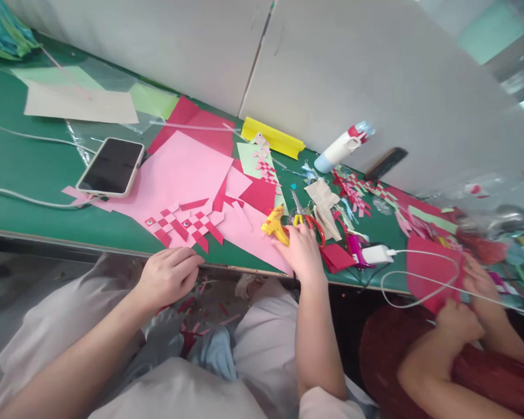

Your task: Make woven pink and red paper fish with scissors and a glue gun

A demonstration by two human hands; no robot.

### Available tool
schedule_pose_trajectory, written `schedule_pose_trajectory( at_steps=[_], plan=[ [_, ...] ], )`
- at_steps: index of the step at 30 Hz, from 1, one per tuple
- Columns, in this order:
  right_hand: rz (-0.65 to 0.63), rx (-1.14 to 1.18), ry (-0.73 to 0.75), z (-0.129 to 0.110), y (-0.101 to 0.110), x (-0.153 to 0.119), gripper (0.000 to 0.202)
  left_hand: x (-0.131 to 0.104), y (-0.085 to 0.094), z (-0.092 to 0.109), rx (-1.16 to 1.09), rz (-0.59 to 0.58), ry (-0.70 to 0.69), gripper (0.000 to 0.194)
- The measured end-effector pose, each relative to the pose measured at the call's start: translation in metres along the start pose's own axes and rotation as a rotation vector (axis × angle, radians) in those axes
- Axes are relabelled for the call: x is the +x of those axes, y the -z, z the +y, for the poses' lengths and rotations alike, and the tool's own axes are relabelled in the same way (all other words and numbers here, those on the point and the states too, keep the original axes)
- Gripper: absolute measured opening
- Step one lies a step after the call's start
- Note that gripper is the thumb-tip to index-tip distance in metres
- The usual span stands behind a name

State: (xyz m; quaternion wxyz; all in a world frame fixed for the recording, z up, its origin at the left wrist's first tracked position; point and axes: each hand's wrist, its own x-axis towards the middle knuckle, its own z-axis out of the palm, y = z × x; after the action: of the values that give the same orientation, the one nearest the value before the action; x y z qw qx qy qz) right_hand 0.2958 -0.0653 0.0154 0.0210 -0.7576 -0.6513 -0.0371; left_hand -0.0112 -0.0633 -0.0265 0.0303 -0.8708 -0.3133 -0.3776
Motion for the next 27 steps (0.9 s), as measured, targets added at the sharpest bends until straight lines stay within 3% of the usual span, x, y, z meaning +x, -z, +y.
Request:
schedule_pose_trajectory(
  at_steps=[4,8,11,16,21,27],
  plan=[
    [-0.033,-0.022,-0.006,0.001,-0.003,0.001,0.047,0.002,0.002,-0.006,0.028,0.035,0.031,0.019],
    [-0.054,-0.053,-0.015,-0.001,-0.004,0.004,0.042,0.004,0.011,-0.013,0.049,0.090,0.191,0.017],
    [-0.041,-0.077,-0.001,-0.004,-0.005,0.005,0.033,0.009,0.012,-0.015,0.057,0.011,0.270,0.013],
    [0.044,-0.074,0.004,-0.008,-0.003,-0.001,0.030,0.018,0.001,-0.011,0.064,-0.158,0.228,0.012],
    [0.146,0.099,0.070,-0.009,0.004,-0.014,0.033,0.022,-0.008,-0.008,0.050,-0.273,0.235,0.019],
    [0.049,0.438,0.150,-0.009,0.019,-0.024,0.033,0.024,-0.010,-0.009,0.094,-0.331,0.279,0.022]
  ],
)
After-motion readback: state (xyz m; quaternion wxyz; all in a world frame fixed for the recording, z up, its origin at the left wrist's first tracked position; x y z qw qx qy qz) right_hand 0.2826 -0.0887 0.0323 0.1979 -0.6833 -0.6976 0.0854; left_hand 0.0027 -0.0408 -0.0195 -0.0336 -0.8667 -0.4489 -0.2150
